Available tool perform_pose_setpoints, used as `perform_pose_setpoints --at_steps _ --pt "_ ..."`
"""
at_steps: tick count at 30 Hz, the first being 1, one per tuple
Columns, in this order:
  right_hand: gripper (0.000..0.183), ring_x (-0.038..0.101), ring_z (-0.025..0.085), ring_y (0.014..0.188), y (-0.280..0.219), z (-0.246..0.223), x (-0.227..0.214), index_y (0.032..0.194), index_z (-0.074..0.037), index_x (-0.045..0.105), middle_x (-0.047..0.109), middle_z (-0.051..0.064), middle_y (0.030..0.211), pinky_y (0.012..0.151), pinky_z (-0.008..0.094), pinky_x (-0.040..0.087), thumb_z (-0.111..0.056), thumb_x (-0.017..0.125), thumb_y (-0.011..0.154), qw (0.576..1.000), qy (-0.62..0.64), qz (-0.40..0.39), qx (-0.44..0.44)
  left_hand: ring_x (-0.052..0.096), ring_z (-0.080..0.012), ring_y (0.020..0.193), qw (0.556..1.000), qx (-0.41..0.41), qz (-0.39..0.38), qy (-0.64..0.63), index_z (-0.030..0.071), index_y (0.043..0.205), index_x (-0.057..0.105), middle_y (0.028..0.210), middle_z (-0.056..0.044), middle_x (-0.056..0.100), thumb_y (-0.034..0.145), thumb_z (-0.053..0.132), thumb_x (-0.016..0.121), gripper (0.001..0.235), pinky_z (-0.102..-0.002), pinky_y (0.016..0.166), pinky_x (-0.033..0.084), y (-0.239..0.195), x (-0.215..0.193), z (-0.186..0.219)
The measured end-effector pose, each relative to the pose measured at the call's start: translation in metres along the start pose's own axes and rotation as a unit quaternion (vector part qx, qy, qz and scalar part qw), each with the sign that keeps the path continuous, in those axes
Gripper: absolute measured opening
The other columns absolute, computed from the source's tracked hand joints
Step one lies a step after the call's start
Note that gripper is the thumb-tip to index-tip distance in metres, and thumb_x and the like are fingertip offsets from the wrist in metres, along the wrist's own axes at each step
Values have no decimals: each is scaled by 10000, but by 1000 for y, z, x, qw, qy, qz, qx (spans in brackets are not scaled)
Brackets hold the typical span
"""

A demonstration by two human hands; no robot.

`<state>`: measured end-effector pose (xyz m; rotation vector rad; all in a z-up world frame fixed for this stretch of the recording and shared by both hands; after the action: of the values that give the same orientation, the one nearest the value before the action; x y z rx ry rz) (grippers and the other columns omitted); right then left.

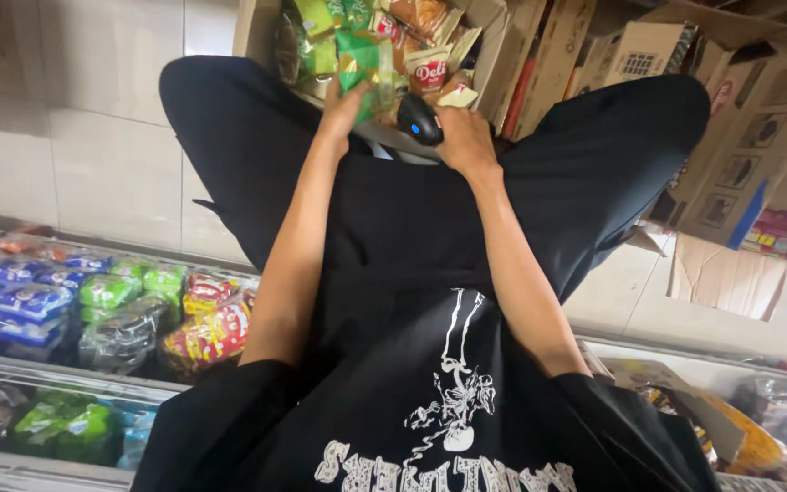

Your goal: The person uses a handheld scanner to scan barcodes on snack packages taken from a cardboard box and then places them onto metal shelves.

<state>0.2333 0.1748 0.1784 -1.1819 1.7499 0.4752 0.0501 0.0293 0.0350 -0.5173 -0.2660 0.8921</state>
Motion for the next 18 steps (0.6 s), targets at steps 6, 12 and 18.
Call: perform_pose_setpoints --at_steps 6,12,18 --pt "343 695 199 865 3 38 1 1105 -90 741 730 90 994 816 390 569 -273 848 835 895 421 51 140 451 -243 1414 990 31 -139 -1 47 1542 425 1527 -102 491 903 288 713 741 -358 1138 387 -52 35 58" --pt "537 590 99 901 -69 -15 -136 1140 -34 654 657 -41 999 789 304 541 -113 930 687 857 429 282 52 307 -223 1495 936 140 -283 157 82 1582 377 1630 -104 389 929 213 778 778 -400 1178 258 -150 92 163" --pt "258 704 84 850 -174 -76 -247 1058 -41 735 765 3 968 787 254 587 -67 886 850 801 392 446 74 463 -259 1404 865 328 -309 218 95 1619 251 1583 -139 407 780 198 873 1049 -408 1133 424 -274 144 274"
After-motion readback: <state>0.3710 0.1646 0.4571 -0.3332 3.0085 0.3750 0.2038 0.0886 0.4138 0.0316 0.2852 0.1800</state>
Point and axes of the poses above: each hand's wrist, its own y-axis towards the middle knuckle, its own x-axis out of the palm, z = x × y, the point moved 9 cm from there along y, towards the middle knuckle
